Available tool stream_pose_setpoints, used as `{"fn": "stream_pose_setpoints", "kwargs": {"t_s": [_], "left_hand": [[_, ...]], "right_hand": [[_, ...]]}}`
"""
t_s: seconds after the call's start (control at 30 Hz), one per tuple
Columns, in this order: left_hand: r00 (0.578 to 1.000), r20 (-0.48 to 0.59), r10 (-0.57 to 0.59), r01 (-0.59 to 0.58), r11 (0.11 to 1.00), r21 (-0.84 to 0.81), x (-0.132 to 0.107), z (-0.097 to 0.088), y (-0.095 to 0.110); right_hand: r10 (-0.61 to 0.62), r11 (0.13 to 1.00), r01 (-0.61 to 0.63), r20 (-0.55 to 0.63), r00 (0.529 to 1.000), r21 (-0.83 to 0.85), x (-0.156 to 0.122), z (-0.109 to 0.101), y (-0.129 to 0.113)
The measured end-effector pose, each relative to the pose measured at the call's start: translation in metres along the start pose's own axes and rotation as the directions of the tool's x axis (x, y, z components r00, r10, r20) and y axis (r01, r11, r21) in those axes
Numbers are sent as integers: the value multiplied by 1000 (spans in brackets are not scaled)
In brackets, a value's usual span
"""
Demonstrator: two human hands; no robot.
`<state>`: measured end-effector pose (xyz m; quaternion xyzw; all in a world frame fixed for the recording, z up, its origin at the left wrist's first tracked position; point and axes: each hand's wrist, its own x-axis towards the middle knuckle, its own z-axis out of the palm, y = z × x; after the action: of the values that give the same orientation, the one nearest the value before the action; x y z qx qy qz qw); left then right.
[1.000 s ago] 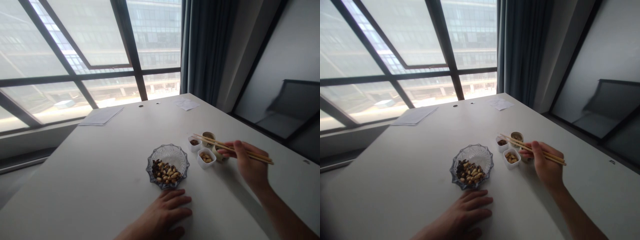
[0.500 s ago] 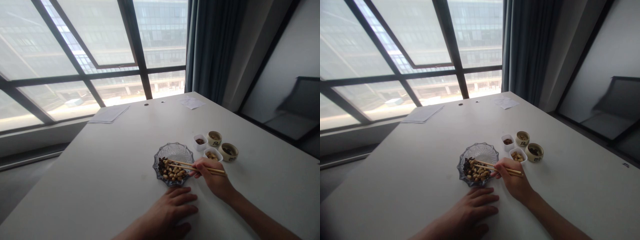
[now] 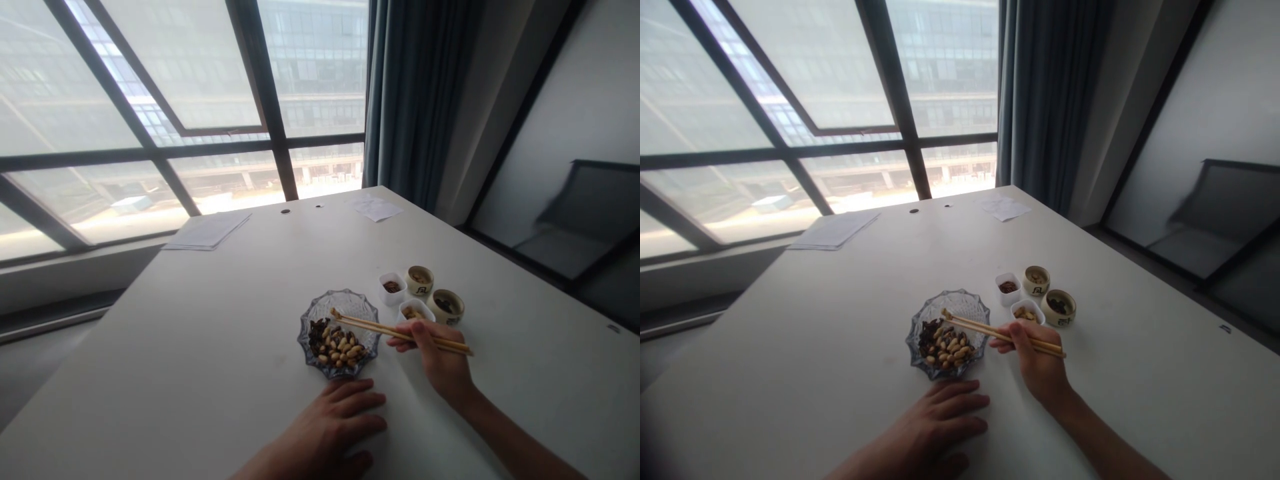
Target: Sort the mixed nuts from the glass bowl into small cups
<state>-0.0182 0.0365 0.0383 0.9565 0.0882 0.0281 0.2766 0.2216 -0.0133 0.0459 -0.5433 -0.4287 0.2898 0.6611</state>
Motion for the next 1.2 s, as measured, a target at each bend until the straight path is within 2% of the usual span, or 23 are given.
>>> {"fn": "stream_pose_setpoints", "kwargs": {"t_s": [0.1,0.2,0.3,0.43,0.57,0.7,0.8,0.87,1.03,1.1,1.2], "left_hand": [[999,-26,26,-27,1000,-6,0,-2,1],[999,-42,32,-33,999,-25,-1,-3,1],[998,-47,29,-31,999,-34,-2,-3,1],[998,-62,30,-33,998,-45,-4,1,-4],[996,-82,35,-39,998,-44,-5,5,-7],[996,-82,34,-36,999,-23,-4,6,-8],[997,-69,39,-39,999,-2,-4,6,-7],[996,-79,38,-38,999,0,-4,5,-7],[995,-94,42,-43,999,-8,-3,6,-7],[993,-103,52,-54,999,-10,-3,7,-7],[992,-105,73,-76,997,-18,-3,8,-8]], "right_hand": [[-21,999,18,-63,998,-46,0,-3,-10],[-82,993,72,-119,989,-92,5,-16,-22],[-165,985,151,-187,968,-85,15,-42,-37],[-244,969,220,-318,916,-110,16,-86,-54],[-210,972,148,-379,901,-184,-5,-118,-55],[-128,971,43,-355,926,-237,-25,-131,-42],[-71,959,-23,-319,945,-281,-27,-131,-38],[-59,955,-40,-320,946,-293,-25,-128,-44],[-125,956,9,-382,916,-292,-19,-105,-69],[-132,964,49,-310,942,-262,-18,-85,-71],[-63,981,42,-102,993,-192,-18,-49,-62]]}}
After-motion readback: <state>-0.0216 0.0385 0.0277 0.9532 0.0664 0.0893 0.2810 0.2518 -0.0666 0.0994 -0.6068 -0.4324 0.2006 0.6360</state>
